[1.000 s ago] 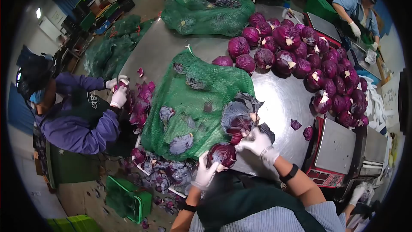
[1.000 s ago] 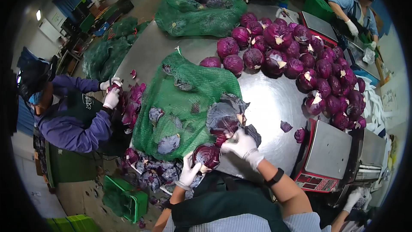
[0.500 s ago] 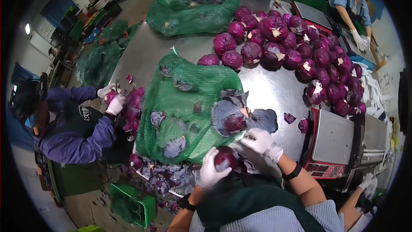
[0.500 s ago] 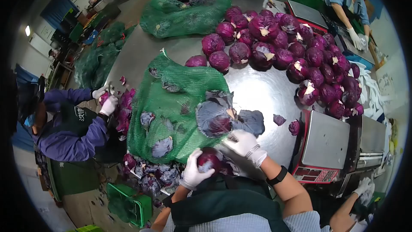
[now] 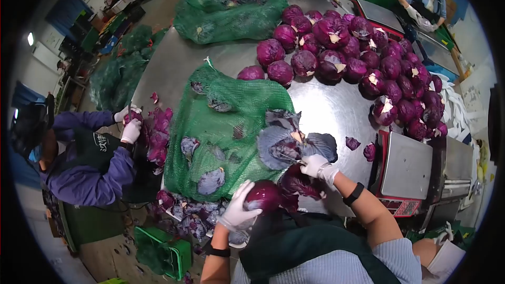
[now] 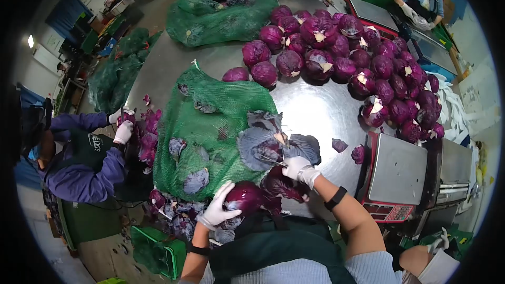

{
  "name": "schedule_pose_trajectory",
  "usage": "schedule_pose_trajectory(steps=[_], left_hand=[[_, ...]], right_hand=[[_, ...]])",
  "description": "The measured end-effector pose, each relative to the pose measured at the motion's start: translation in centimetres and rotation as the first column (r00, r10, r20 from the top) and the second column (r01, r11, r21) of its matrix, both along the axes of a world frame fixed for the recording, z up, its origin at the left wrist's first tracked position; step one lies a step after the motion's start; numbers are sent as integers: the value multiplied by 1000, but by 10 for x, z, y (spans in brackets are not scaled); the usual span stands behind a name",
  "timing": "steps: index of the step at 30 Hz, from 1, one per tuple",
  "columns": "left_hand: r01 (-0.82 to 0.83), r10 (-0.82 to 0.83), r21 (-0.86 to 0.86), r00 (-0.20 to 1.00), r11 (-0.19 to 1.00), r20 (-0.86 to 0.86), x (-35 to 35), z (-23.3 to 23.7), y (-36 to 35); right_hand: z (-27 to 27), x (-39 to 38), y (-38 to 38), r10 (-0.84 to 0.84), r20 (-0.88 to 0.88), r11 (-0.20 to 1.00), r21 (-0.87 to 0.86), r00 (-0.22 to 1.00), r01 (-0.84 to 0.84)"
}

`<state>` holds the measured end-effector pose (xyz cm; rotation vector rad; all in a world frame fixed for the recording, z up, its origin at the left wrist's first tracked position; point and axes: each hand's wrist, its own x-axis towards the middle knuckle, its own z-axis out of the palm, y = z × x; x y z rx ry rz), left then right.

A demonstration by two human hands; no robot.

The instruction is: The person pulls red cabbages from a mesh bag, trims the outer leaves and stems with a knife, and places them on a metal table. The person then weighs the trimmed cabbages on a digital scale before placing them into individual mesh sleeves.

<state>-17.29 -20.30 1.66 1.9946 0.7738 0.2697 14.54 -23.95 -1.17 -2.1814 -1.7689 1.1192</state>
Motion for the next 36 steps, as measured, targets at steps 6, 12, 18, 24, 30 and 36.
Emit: schedule_pose_trajectory(steps=[6,12,18,24,30,36], left_hand=[[-298,330,273,940,915,-80,18,1,-30],[-372,860,-870,498,325,108,1,-33,-16],[-66,777,-996,629,54,0,23,-35,-34],[-341,353,242,936,909,-7,75,-7,-25],[-435,435,4,900,901,-16,88,-14,2],[-451,454,45,888,891,-71,86,-21,22]], right_hand=[[65,-54,-10,-127,-374,845,444,919,297],[-31,-98,-40,-516,-711,853,-373,478,367],[37,-48,-16,-390,-599,921,-266,700,286],[6,-53,-13,-209,-520,927,166,828,338],[30,-56,-24,28,-256,878,469,966,98],[28,-60,-4,-16,-32,952,305,999,25]])
